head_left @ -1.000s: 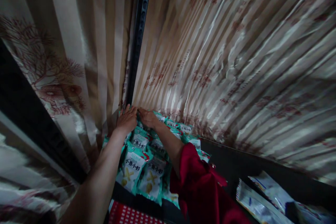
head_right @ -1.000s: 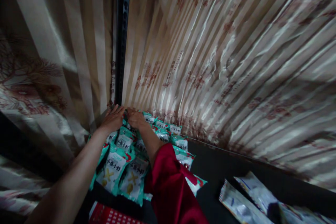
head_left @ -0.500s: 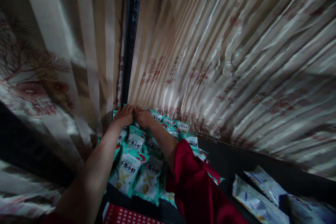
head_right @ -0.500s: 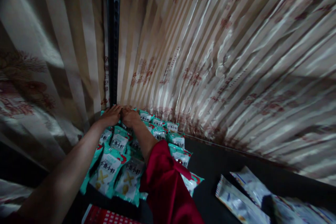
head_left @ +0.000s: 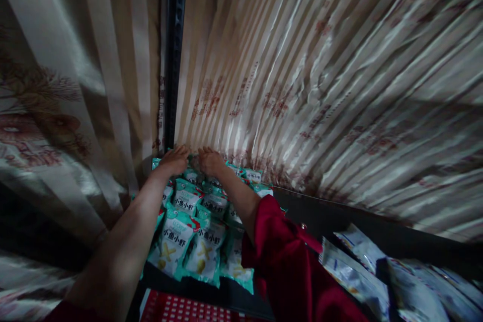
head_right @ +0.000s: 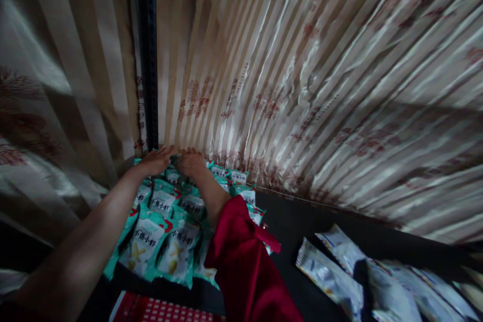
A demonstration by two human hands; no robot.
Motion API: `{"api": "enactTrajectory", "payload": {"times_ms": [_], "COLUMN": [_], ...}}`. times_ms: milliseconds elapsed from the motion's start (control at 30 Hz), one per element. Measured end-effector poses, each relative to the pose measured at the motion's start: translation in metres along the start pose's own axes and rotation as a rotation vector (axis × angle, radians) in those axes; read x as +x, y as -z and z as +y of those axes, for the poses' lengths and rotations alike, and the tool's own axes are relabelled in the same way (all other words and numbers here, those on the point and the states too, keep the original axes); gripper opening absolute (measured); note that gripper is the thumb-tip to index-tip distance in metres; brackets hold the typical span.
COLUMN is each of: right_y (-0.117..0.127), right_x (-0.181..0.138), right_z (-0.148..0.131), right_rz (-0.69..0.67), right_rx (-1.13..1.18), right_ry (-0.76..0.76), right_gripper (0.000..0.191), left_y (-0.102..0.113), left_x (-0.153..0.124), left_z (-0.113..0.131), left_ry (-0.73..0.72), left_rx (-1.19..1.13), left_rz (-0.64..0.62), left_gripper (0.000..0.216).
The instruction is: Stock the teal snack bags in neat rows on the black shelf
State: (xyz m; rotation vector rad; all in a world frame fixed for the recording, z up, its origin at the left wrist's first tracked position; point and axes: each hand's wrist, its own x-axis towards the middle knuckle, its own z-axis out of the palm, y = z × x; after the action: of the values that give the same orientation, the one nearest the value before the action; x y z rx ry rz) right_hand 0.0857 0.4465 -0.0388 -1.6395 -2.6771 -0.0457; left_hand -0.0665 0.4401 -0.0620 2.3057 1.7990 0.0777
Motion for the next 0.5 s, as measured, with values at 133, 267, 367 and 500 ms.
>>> {"api": "enactTrajectory", "payload": {"times_ms": [133, 267, 367, 500], "right_y": [0.000, -0.009, -0.012, -0.011], "right_x": [-0.014, -0.018, -0.016, -0.013], "right_z": [0.017, 0.022, 0.023, 0.023], "right_rz": [-0.025, -0.101, -0.117, -0.079], "right_rx": [-0.043, -0.016, 0.001, -0.011], "right_ry": [-0.190, -0.104, -0.052, 0.005], "right_gripper": [0.040, 0.034, 0.033, 0.035], "left_y": [-0.004, -0.016, -0.018, -0.010], "left_x": [0.014, 0.024, 0.026, 0.031], "left_z": [0.011, 0.009, 0.006, 0.009], "left_ry": [-0.038, -0.030, -0.042, -0.035], "left_rx": [0.003, -0.003, 0.001, 0.009], "left_rz": [-0.085, -0.135, -0.132, -0.108], "left_gripper": [0.053, 0.053, 0.053, 0.054]}}
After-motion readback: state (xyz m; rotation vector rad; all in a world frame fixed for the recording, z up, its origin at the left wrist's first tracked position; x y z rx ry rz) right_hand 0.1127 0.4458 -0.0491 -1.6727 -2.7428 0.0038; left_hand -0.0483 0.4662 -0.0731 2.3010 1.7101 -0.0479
